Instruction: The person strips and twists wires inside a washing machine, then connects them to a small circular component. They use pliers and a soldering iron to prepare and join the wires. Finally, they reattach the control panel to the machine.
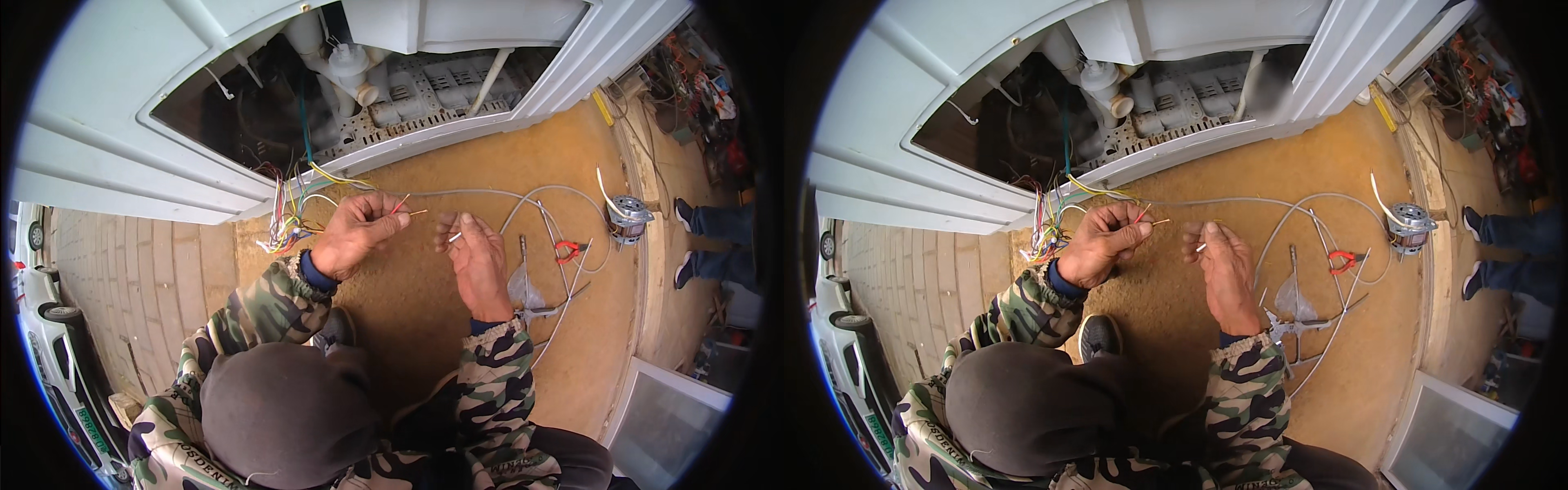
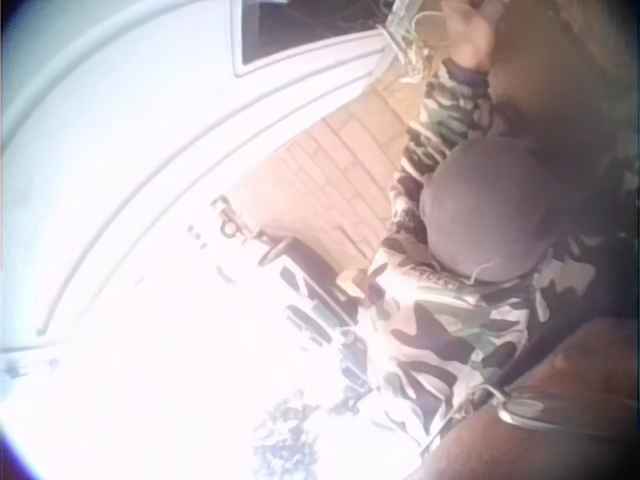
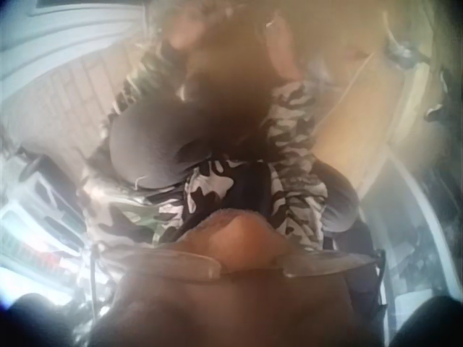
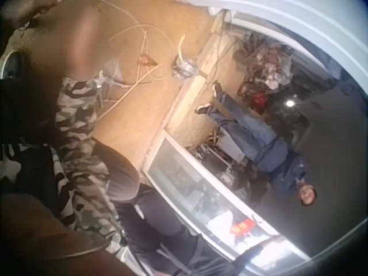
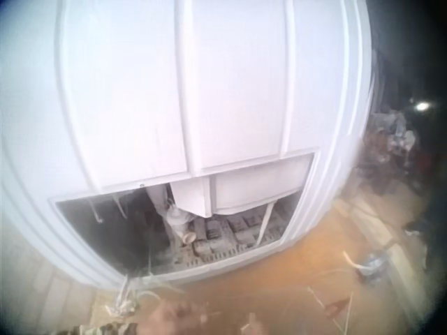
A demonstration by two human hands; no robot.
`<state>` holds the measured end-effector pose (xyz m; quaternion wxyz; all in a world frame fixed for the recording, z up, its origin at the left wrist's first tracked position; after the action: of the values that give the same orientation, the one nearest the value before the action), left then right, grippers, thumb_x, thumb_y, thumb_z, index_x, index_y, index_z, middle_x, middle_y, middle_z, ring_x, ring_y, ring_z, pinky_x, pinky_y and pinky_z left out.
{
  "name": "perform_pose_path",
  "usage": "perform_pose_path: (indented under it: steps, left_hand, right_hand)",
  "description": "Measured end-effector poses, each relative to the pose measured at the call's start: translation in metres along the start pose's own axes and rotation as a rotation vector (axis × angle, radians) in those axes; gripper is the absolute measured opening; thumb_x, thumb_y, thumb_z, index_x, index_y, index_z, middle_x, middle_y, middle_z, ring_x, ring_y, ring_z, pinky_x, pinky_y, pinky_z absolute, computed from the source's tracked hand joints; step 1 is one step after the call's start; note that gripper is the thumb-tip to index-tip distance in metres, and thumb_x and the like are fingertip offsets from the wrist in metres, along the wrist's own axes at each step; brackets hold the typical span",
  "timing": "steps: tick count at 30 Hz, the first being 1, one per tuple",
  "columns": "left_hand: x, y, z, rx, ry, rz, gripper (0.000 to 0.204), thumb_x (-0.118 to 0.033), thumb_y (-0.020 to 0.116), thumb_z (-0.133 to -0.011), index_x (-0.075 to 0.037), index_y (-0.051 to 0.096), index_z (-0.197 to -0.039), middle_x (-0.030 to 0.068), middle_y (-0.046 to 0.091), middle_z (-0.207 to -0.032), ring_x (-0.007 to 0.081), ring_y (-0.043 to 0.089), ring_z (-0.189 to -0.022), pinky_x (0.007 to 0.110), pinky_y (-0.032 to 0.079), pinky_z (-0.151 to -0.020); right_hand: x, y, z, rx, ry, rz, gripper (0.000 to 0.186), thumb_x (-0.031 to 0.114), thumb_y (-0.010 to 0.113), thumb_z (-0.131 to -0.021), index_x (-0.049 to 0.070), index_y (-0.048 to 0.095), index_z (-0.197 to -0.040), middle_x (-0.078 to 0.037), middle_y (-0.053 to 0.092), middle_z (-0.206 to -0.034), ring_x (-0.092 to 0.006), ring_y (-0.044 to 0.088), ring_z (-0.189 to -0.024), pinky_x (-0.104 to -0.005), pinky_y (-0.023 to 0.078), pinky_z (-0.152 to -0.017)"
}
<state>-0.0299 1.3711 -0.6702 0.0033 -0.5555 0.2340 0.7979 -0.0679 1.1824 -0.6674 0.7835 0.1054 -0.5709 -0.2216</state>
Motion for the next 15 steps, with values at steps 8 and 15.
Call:
perform_pose_path:
  steps: [8, 15]
  left_hand:
    - [-0.0028, 0.0, 0.0003, -0.015, -0.029, 0.056, 0.011, -0.011, 0.072, -0.09, -0.004, 0.067, -0.097, -0.0051, 0.057, -0.075, 0.0031, 0.044, -0.059, 0.02, 0.035, -0.051]
    - [-0.0063, 0.0011, 0.005, -0.003, -0.09, 0.045, 0.011, -0.01, 0.07, -0.092, -0.002, 0.065, -0.099, -0.0042, 0.055, -0.075, 0.0035, 0.043, -0.06, 0.02, 0.033, -0.051]
  right_hand:
    - [-0.0032, -0.0074, -0.0058, 0.083, 0.029, 0.111, 0.044, 0.038, 0.058, -0.1, -0.004, 0.066, -0.087, 0.002, 0.047, -0.063, -0.0076, 0.041, -0.052, -0.0242, 0.038, -0.05]
    - [-0.0007, -0.0026, -0.0063, 0.119, -0.191, 0.496, 0.036, 0.03, 0.061, -0.099, -0.003, 0.07, -0.088, 0.003, 0.05, -0.059, -0.0052, 0.045, -0.054, -0.0231, 0.036, -0.049]
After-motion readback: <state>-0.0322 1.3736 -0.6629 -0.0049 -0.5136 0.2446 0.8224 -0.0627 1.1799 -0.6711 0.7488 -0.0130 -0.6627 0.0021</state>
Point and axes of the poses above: each hand's wrist, its own z-axis away from the middle knuckle, its own y-axis out of the palm, x = y × z, the point moved 3 cm from there along -z, towards the middle knuckle
